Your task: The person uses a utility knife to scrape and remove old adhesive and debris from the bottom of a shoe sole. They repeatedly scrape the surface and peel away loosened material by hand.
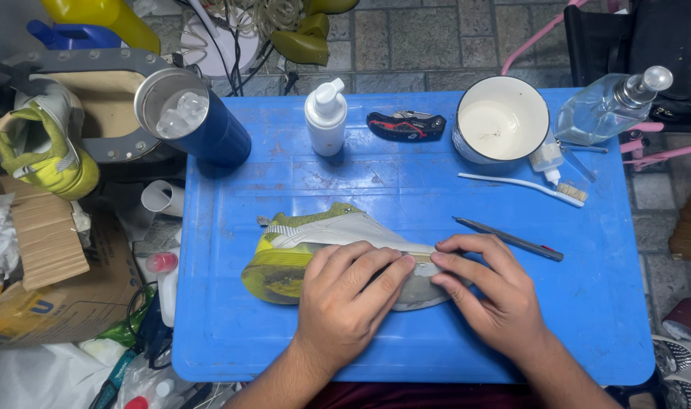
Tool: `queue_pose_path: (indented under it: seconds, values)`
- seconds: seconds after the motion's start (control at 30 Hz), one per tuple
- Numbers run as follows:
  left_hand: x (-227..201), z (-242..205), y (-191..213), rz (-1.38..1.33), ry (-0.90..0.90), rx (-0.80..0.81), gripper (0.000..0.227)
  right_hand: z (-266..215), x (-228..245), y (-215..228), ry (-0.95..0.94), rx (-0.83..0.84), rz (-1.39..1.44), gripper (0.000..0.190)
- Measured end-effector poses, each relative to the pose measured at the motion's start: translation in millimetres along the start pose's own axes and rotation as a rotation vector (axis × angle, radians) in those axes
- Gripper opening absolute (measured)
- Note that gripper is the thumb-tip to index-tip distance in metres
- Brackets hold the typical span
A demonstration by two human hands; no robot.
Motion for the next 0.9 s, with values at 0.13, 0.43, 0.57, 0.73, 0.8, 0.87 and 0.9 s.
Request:
queue_pose_path:
  seconds: [0.13,0.43,0.57,0.73,0.8,0.87,0.9]
  values:
    - [3.1,3.7,0.7,0.006,-0.018,-0.007,0.029,6.2,-4.5,0.0,-0.007,0.011,0.024,0.03]
    - [6.7,9.7,-4.0,0.111,-0.008,0.012,0.039,12.9,-38.6,47.0,-0.211,0.17,-0.422,0.033]
    - [11.1,7.8,-5.9,0.14,-0.032,0.017,0.04,0.3,-53.3,52.1,-0.264,0.201,-0.53,0.027]
    - [21.1,8.7,1.8,0.175,-0.064,0.012,0.04,-13.4,-71.9,56.5,-0.342,0.112,-0.263,0.024]
    - [24.2,10.2,2.9,0.199,-0.067,0.003,0.04,-16.9,-77.0,56.6,-0.526,0.076,0.014,0.025]
    - [26.3,12.4,1.4,0.211,-0.071,-0.012,0.038,-14.7,-80.5,50.1,-0.588,0.101,0.201,0.028]
    - [26.7,13.7,-0.1,0.212,-0.074,-0.022,0.037,-11.9,-81.5,46.3,-0.618,0.114,0.295,0.03]
Point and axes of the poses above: each hand's wrist, its own z-axis towards the middle knuckle, its own y-axis out of the back of the hand, x = y × z, the point moved 1 cm from there along z, towards the middle knuckle, and after that the axes turned 5 degrees about -x, right-handed, at the moved point
